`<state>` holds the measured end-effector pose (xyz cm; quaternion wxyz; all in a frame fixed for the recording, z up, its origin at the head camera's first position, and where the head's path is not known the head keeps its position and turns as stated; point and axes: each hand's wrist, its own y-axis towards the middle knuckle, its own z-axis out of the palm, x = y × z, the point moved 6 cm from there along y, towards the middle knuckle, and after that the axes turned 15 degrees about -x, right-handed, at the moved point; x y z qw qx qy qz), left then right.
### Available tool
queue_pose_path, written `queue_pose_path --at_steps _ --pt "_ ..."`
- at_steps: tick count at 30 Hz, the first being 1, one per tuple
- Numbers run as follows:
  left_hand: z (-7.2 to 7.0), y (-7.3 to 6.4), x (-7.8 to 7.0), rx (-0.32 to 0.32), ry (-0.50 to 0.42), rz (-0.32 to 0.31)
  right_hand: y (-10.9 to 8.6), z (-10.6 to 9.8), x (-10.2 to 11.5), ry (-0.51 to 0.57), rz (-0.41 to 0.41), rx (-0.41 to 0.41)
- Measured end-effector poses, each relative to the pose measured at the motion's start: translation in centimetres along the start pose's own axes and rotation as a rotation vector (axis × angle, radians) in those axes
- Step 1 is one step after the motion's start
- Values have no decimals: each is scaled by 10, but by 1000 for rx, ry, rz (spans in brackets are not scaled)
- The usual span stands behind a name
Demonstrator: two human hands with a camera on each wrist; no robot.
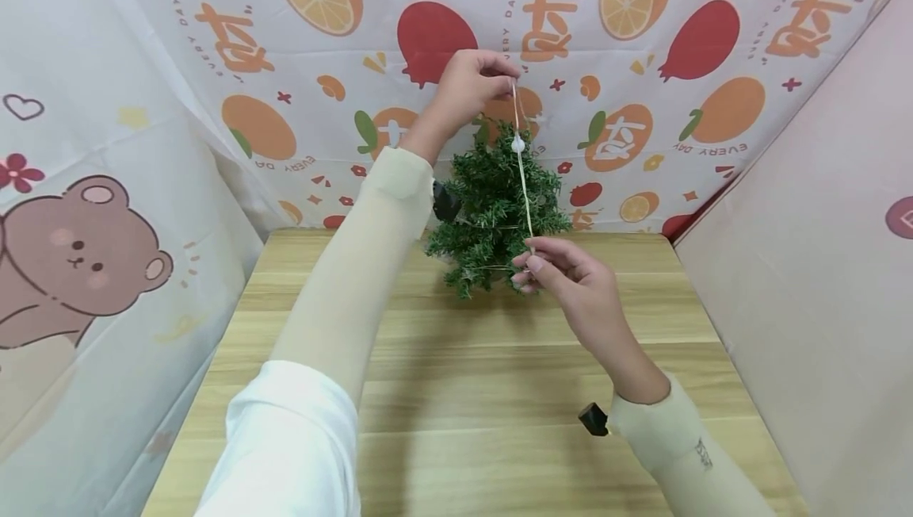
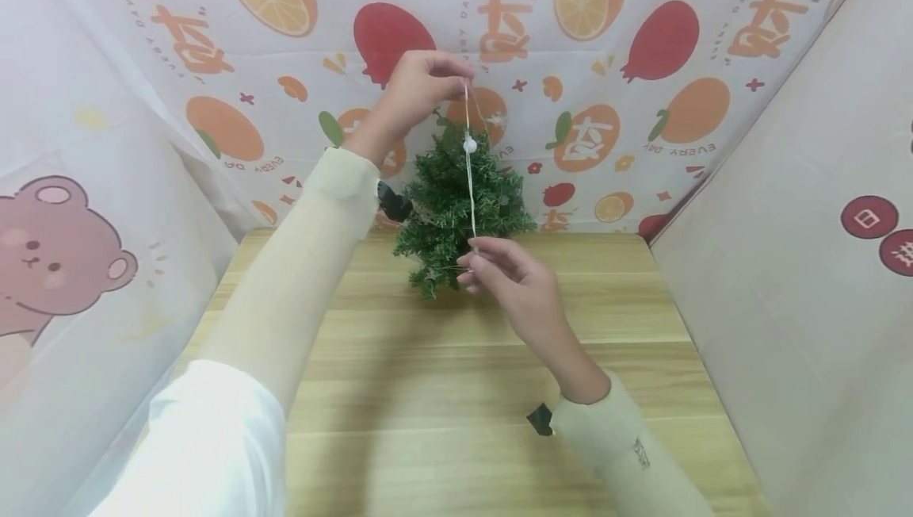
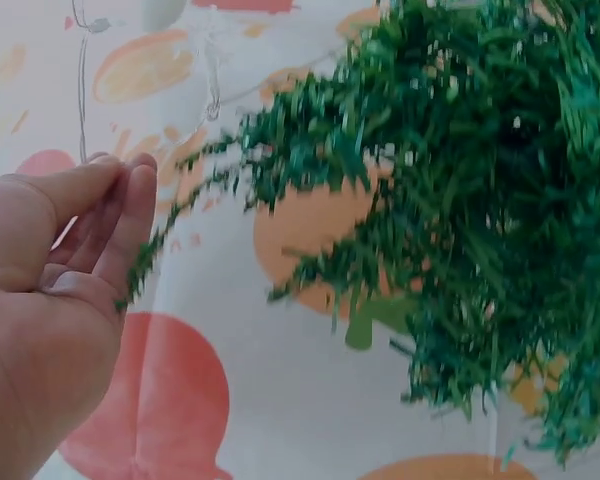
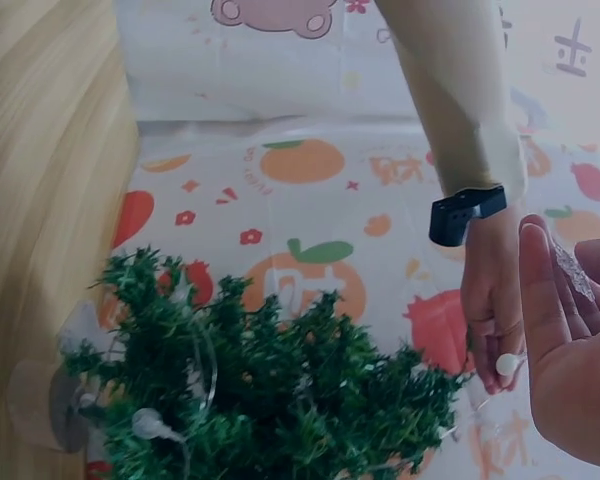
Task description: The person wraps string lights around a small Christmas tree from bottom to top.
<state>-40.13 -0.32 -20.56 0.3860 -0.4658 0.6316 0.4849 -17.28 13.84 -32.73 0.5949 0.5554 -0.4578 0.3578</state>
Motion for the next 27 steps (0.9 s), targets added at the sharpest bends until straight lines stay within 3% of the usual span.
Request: queue_pose_path --at_steps 5,10,18,22,27 --pt "-10 1 5 0 -26 -2 5 9 12 -4 -16 38" --pt "-17 0 14 7 -169 -55 13 21 27 -3 -67 59" --pt "-21 6 32 1 -365 -121 32 52 54 104 -165 124" --pt "-23 7 44 2 -400 -153 39 71 64 135 -150 168" --pt "-28 4 58 -22 -386 -139 44 94 59 94 -85 227"
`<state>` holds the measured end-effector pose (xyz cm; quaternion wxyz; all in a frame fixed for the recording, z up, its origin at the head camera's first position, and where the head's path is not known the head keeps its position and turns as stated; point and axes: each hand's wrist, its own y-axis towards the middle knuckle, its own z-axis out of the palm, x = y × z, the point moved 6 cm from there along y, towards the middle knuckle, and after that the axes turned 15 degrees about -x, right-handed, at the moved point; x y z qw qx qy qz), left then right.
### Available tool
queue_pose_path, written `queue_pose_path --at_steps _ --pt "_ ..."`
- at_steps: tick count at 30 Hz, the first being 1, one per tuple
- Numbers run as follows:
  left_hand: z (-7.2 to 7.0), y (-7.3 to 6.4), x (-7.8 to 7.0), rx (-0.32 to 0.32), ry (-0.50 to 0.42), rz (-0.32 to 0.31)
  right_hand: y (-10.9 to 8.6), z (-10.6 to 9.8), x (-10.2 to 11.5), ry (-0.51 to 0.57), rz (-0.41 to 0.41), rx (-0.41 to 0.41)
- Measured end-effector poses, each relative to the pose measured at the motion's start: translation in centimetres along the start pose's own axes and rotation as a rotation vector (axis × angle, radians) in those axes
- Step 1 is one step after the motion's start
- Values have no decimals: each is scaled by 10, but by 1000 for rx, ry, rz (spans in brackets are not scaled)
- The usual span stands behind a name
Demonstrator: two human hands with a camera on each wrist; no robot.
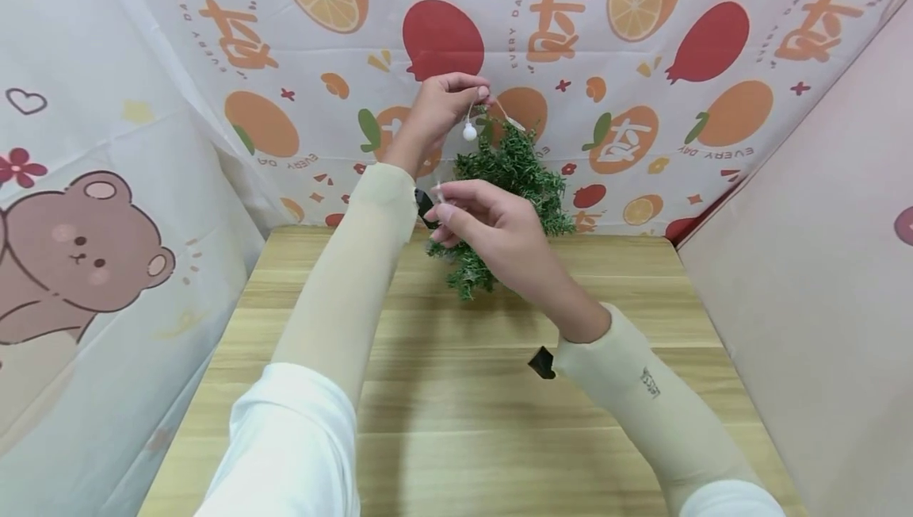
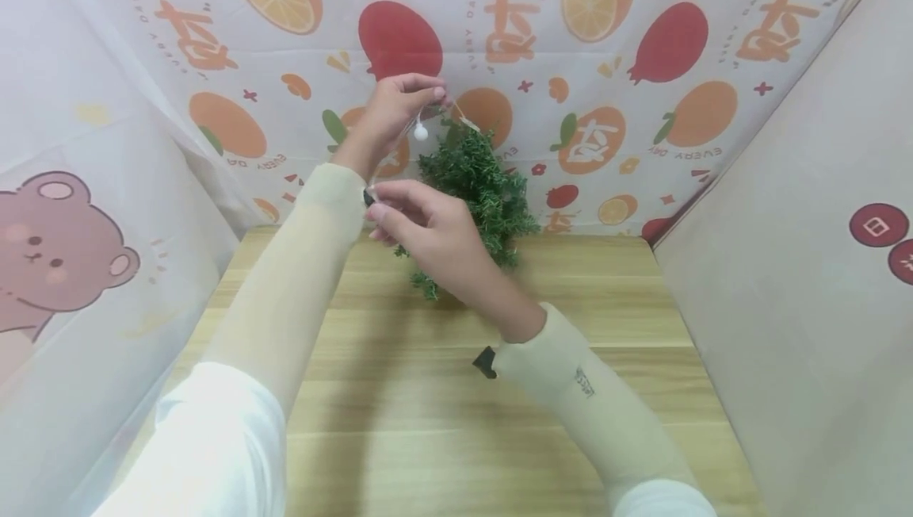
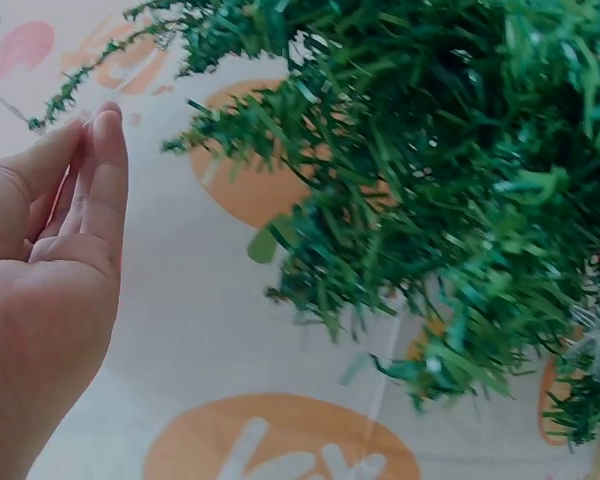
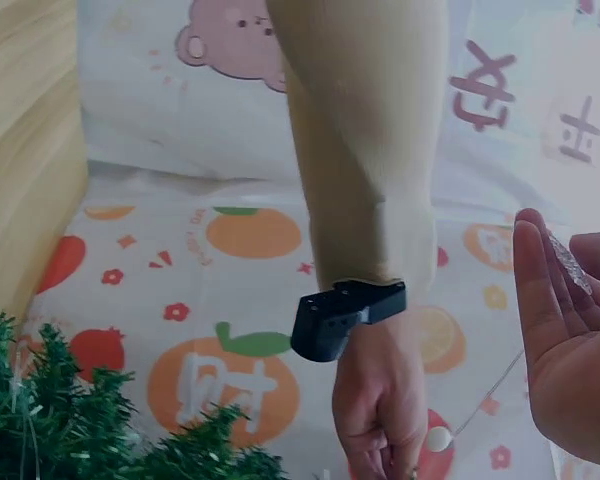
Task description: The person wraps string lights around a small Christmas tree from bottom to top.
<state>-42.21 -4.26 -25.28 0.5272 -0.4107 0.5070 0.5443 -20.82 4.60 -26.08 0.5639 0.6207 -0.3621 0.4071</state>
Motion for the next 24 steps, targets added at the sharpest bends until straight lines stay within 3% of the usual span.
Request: queue_pose_path --at_steps 7,16,19,24 --pt "-5 2 18 -46 -59 -4 -2 10 -16 -69 31 46" --pt "-11 1 45 -84 -102 0 -9 0 -25 -59 69 45" --pt "-15 -3 51 -81 -89 -8 -12 -2 -29 -57 90 63" --pt "-22 -7 63 -63 -14 31 -21 -7 -41 -49 145 82"
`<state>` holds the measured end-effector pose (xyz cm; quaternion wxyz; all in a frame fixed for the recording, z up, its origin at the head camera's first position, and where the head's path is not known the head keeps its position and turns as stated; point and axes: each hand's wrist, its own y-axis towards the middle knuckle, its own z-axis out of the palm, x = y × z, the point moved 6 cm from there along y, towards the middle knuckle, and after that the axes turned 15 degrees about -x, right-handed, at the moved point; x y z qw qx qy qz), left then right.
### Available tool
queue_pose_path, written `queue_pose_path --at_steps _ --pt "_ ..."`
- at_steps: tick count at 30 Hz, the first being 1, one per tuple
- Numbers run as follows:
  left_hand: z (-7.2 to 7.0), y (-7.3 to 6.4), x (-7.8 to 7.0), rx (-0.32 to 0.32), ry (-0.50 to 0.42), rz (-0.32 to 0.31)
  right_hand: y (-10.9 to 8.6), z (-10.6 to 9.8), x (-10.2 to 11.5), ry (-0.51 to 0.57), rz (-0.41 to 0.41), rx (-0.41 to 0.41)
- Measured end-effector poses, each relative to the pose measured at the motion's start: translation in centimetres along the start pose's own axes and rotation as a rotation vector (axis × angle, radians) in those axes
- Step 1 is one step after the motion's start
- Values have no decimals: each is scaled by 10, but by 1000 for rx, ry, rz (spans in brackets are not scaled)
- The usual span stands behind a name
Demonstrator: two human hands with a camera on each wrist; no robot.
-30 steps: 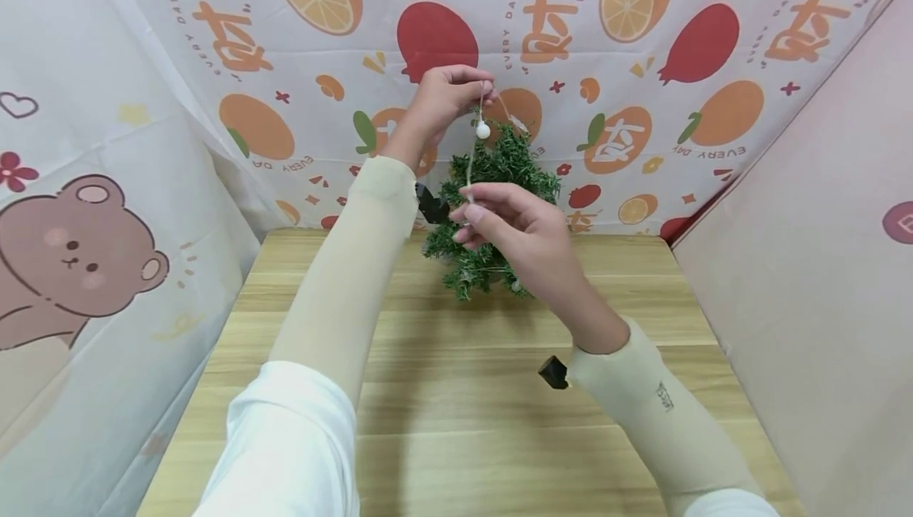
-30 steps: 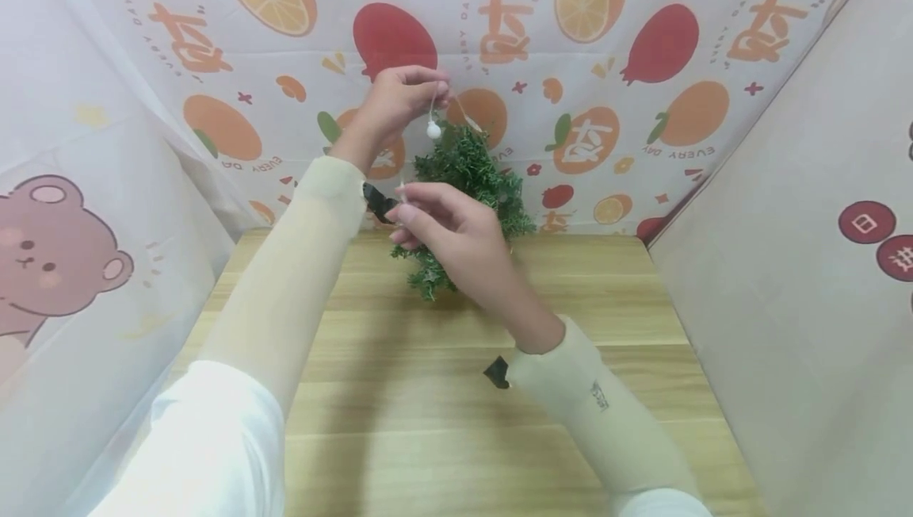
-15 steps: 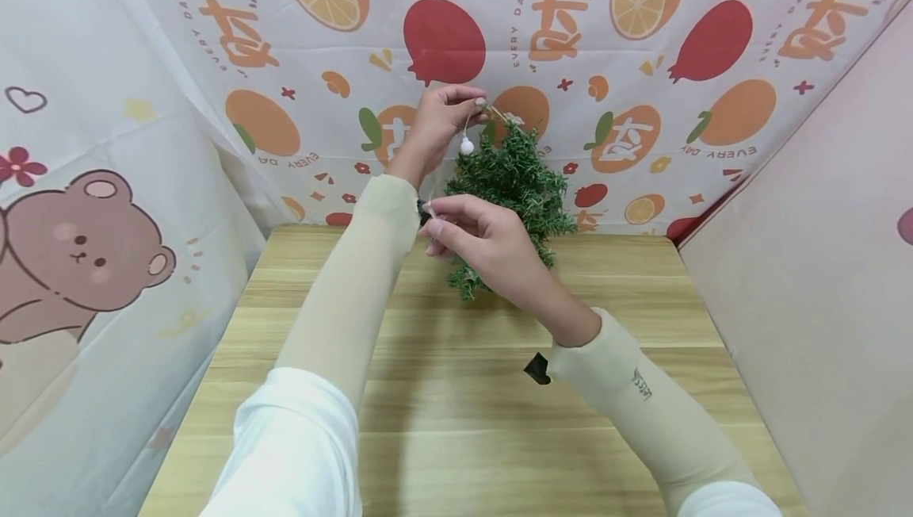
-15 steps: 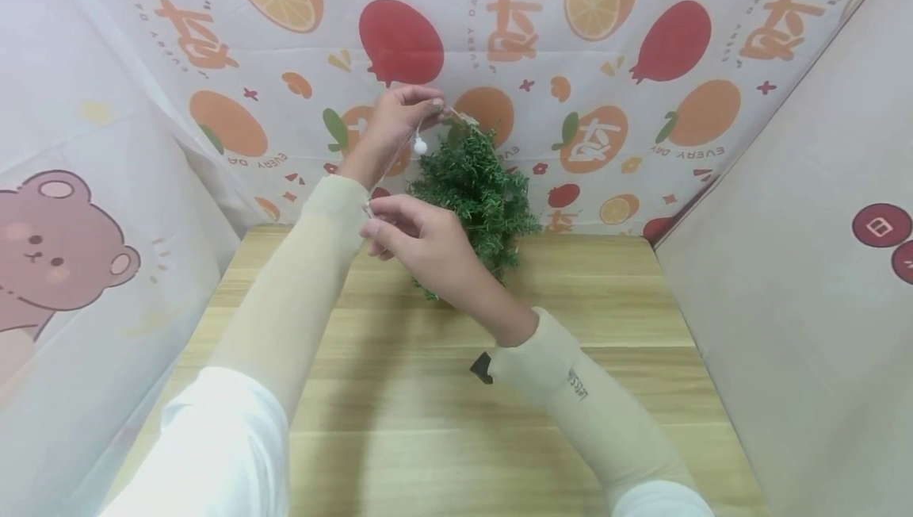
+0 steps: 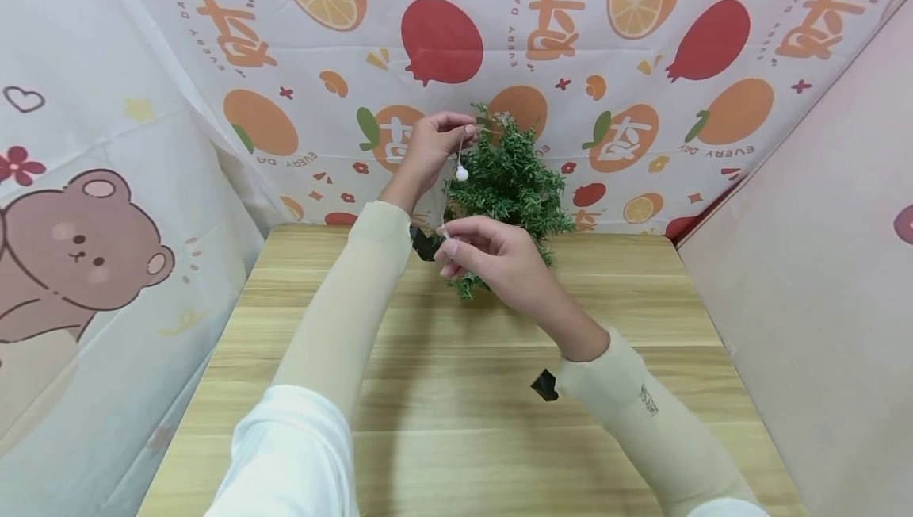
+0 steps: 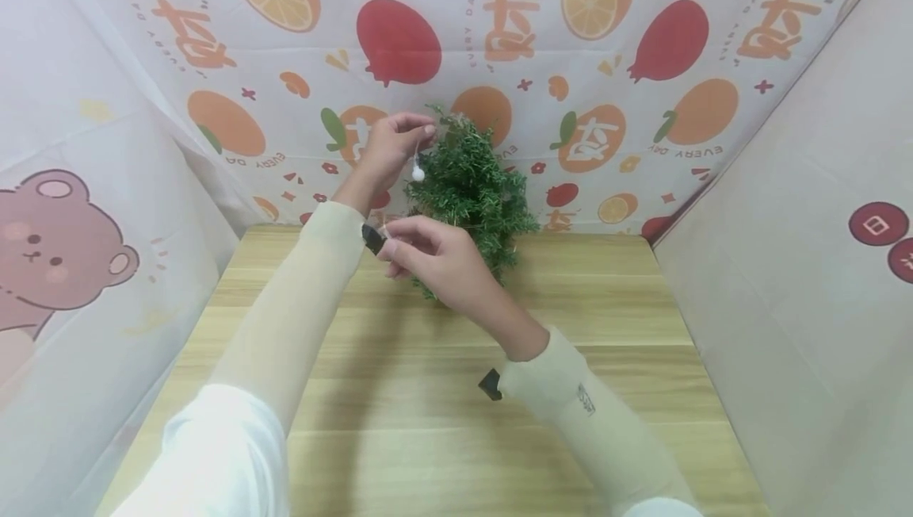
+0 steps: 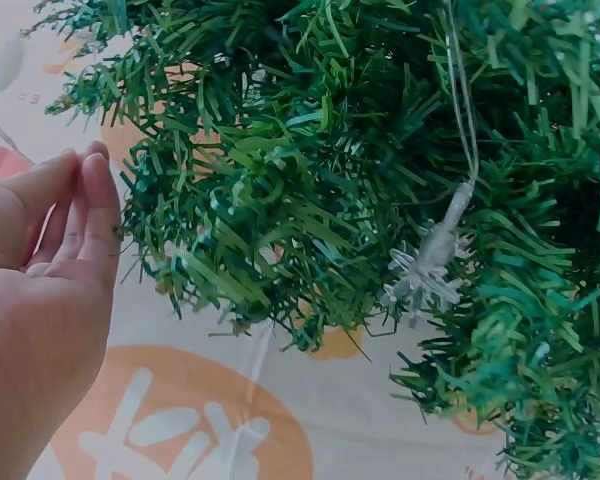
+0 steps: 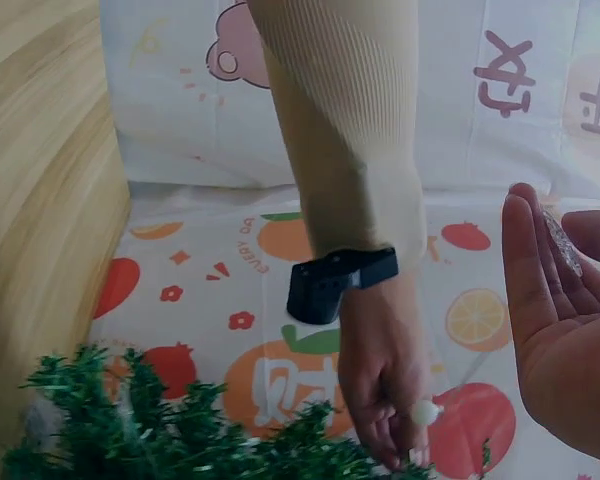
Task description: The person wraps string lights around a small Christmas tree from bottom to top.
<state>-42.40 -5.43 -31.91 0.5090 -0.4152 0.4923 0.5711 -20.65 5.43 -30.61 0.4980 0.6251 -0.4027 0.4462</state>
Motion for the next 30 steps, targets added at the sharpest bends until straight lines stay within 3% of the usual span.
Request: queue_pose_path --at_steps 6,10,15,21,26,30 --pt "-7 -7 4 21 226 108 -11 -7 -16 11 58 -26" --pt "-11 -18 -1 24 400 199 -16 -16 -17 35 27 -47" --pt "-12 -34 -3 63 536 268 -21 -34 -12 30 -12 -97" --pt "-15 -53 0 68 600 339 -25 -63 -10 2 9 -155" --pt "-16 -73 -4 24 566 417 -27 -82 -8 -1 9 -204" --pt "-6 -92 -8 21 522 467 -26 -90 -2 24 -10 -227"
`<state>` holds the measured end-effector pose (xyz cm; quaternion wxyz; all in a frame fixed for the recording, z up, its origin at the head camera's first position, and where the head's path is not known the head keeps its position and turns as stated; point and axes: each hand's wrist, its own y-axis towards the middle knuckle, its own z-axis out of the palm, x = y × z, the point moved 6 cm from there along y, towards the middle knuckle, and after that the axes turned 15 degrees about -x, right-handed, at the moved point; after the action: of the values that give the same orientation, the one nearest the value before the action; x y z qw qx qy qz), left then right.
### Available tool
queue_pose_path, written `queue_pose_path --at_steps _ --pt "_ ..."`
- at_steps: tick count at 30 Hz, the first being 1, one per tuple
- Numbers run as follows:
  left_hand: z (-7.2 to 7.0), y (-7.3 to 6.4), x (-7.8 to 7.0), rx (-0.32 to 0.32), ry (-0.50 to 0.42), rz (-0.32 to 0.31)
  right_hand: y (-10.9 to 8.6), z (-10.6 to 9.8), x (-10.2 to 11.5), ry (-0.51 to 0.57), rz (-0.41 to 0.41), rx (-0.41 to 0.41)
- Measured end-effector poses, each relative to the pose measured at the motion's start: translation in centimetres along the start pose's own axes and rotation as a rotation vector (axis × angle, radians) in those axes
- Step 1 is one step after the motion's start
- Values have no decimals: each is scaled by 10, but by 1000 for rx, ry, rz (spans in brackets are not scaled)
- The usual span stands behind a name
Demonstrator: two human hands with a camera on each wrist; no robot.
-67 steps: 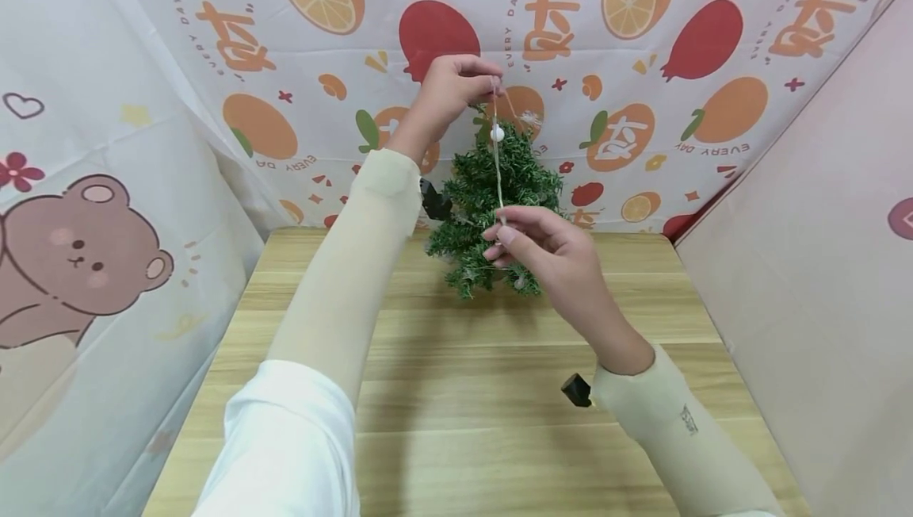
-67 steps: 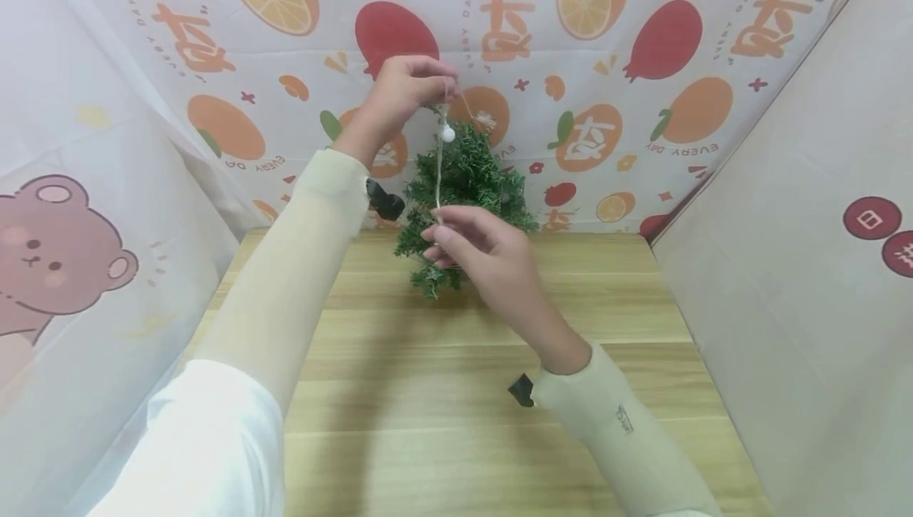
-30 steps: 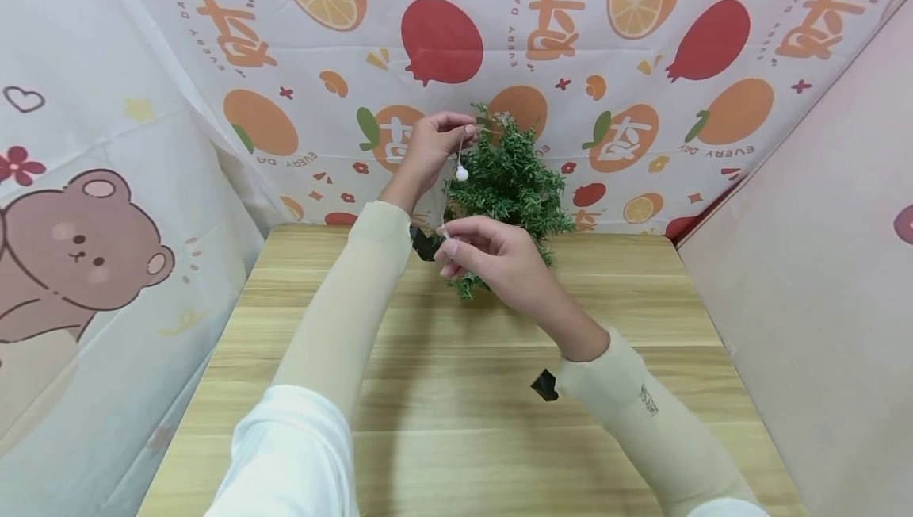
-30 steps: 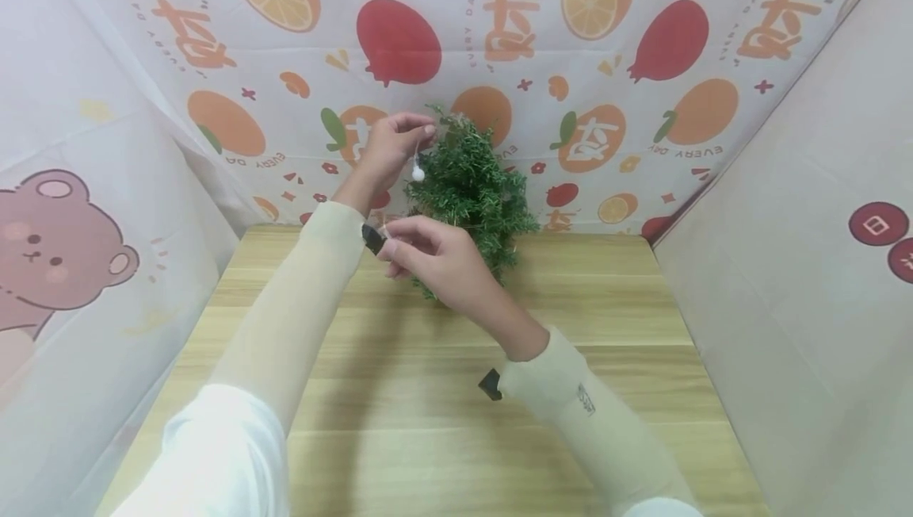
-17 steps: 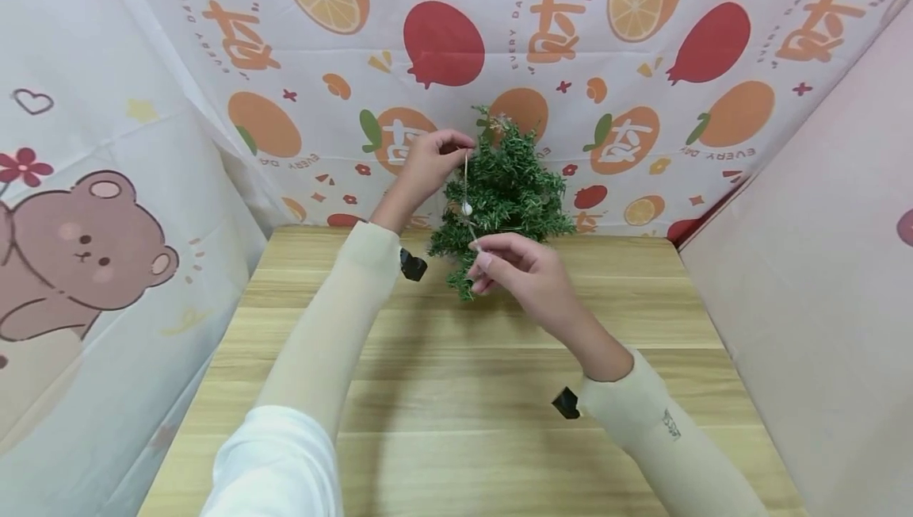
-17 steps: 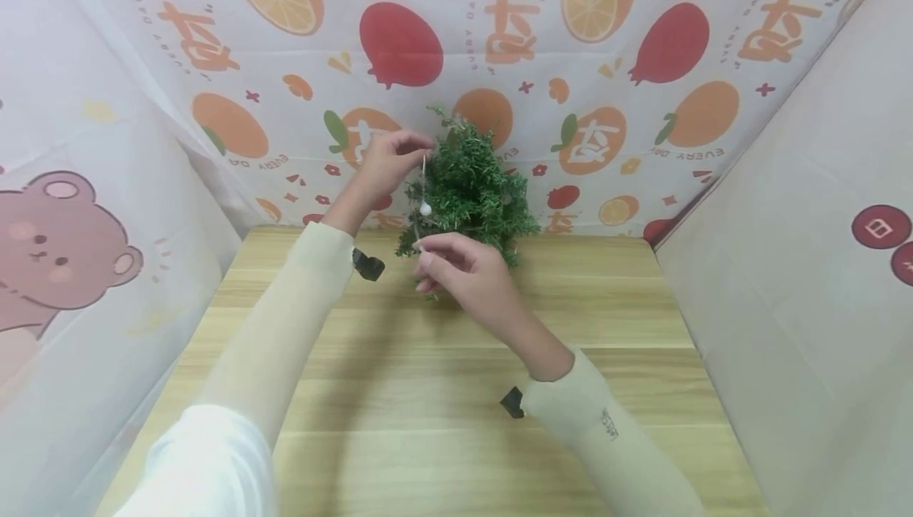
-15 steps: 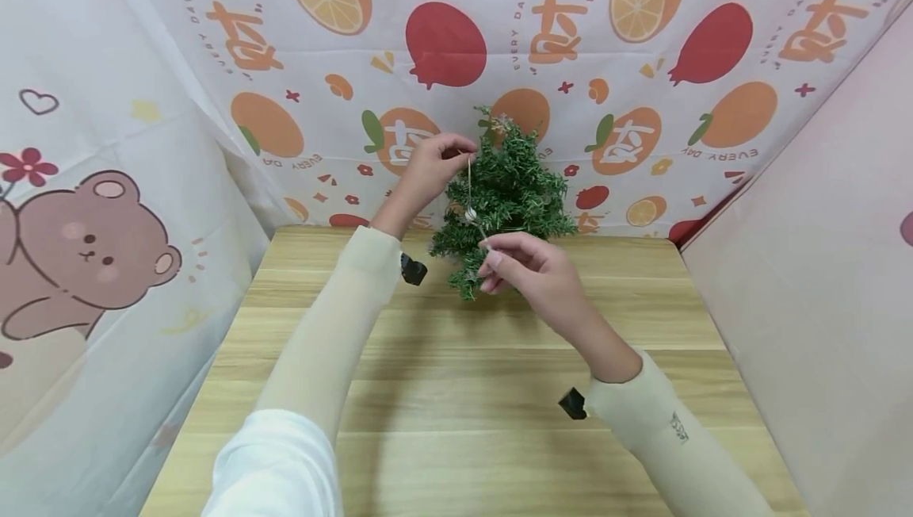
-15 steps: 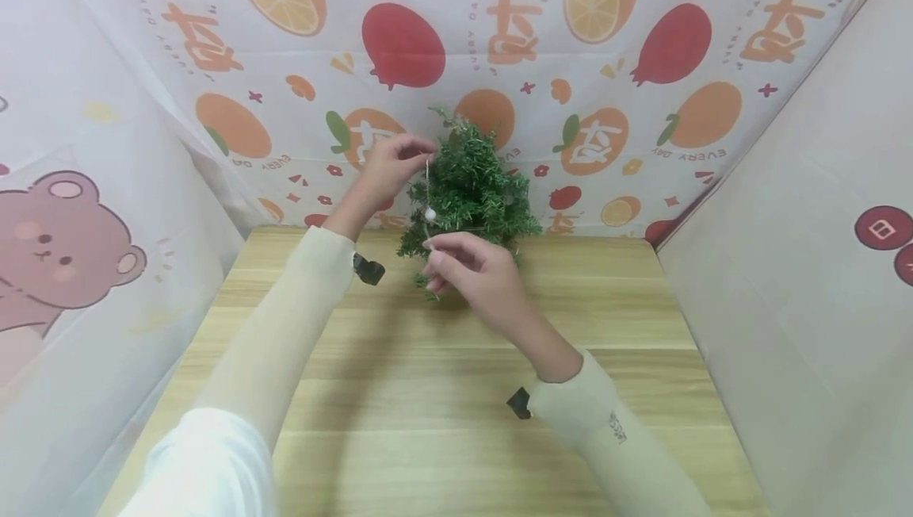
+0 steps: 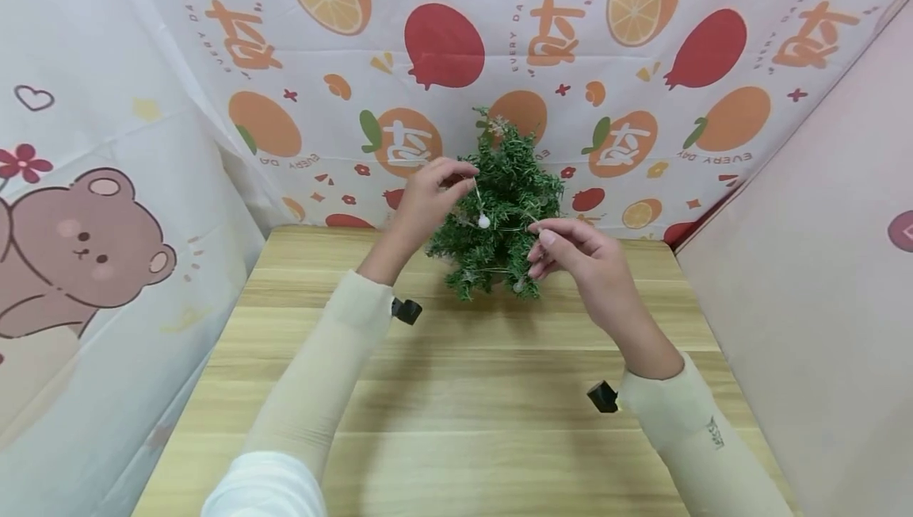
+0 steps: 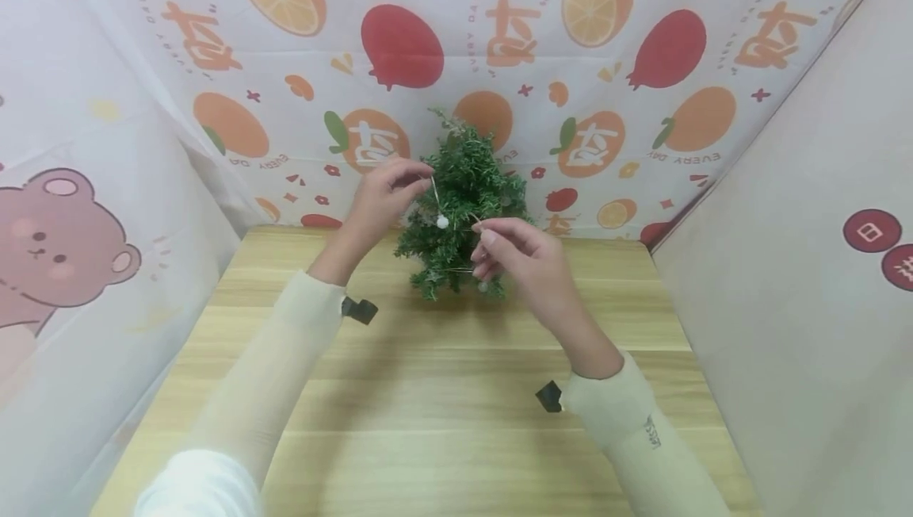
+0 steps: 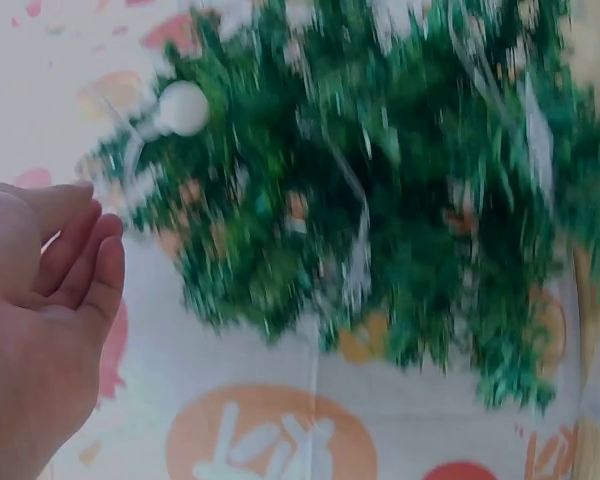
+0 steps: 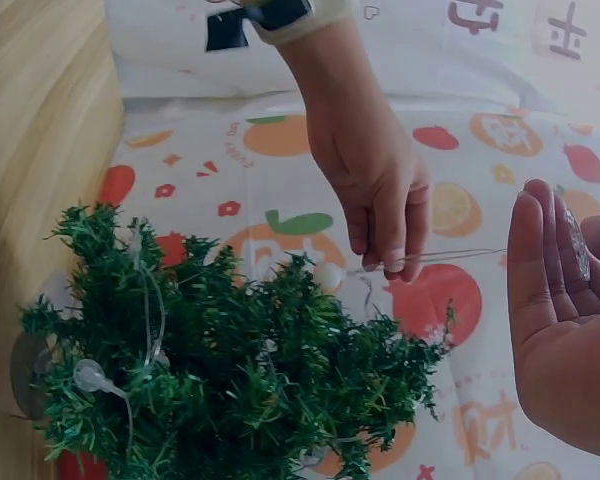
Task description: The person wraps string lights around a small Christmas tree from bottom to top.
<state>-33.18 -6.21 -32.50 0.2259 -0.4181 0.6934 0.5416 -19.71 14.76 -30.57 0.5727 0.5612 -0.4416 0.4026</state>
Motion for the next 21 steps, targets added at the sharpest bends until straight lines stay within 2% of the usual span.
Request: queue_pose_path --at_steps 5,11,17,21 --pt "10 -17 -18 44 -39 64 8 -3 6 62 -9 -17" --pt "19 -29 -23 56 -1 108 23 -8 12 84 -12 -36" --pt "34 -29 -33 50 64 205 41 -15 17 16 -13 -45" --pt "43 -26 -34 42 77 204 55 -21 20 -16 -23 -48"
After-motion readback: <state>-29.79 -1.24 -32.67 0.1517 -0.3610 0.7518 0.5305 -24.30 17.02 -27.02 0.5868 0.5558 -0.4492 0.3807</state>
